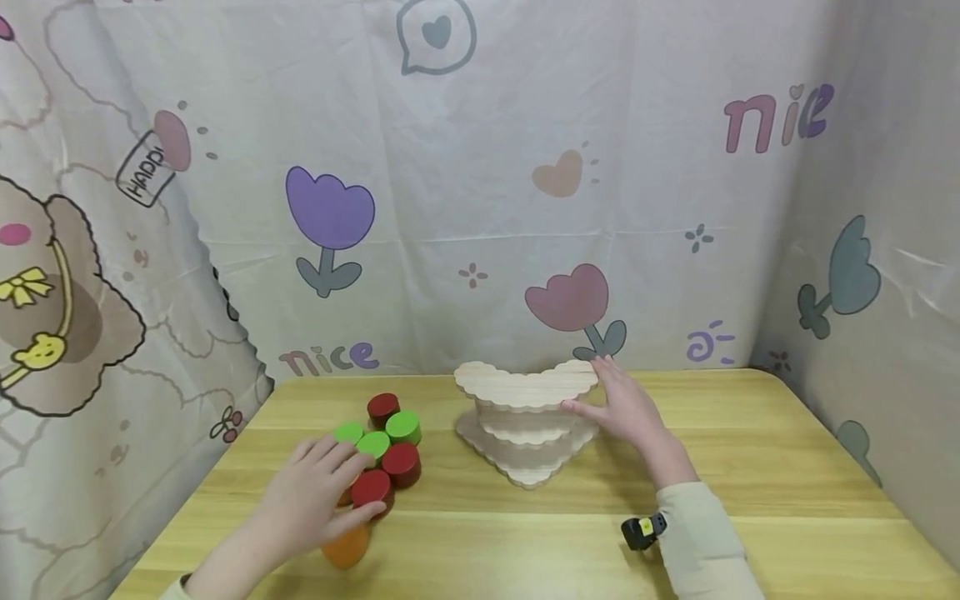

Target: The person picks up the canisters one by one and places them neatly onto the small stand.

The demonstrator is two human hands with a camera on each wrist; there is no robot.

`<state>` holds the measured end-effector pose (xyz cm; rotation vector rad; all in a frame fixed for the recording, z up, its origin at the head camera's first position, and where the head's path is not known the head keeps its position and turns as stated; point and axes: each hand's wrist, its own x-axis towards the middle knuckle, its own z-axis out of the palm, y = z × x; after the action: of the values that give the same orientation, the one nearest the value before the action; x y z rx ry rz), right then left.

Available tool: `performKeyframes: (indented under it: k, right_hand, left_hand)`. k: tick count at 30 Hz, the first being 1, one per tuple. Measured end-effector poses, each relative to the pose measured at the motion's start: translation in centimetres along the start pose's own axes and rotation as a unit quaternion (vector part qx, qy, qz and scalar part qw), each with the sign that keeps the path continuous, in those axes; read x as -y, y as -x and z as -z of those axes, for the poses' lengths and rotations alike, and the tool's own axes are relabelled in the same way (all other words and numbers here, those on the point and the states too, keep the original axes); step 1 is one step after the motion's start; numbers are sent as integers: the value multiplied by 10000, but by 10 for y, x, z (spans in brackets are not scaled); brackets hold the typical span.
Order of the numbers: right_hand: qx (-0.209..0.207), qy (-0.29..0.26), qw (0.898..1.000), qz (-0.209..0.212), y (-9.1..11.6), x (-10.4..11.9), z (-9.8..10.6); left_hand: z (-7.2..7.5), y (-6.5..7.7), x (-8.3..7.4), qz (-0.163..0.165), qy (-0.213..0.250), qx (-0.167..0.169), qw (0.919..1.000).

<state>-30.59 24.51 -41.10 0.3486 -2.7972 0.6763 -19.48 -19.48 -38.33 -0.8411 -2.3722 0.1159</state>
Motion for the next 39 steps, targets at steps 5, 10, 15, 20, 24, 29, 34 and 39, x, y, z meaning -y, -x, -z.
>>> performKeyframes:
  k: [5,10,15,20,24,29,34,39]
  right_hand:
    - [-12,-10,10000,-5,0,0,0]
    - [-5,-46,10000,-8,0,1,0]
    - [-30,-33,10000,-33,0,1,-1]
    - [-32,-26,10000,-47,0,0,-2]
    - [-41,-23,10000,-45,0,1,-1]
    - [-41,33,10000,-30,1,1,-2]
    - [-58,203,9998,-12,0,1,-1]
    - [-44,298,9995,-17,0,2,1]
  left_hand:
    - [-2,19,8,-265,56,-162,9995]
    - [-5,37,12,-91,139,286,9995]
    - [-8,48,17,129,101,775,9969]
    - [-15,53,19,245,102,1277,9915]
    - [-21,53,19,240,120,1637,9861]
    - [-24,52,19,176,172,1814,9831]
    - [-24,50,19,89,160,1743,9845]
    - [-22,45,14,-18,173,1534,9880]
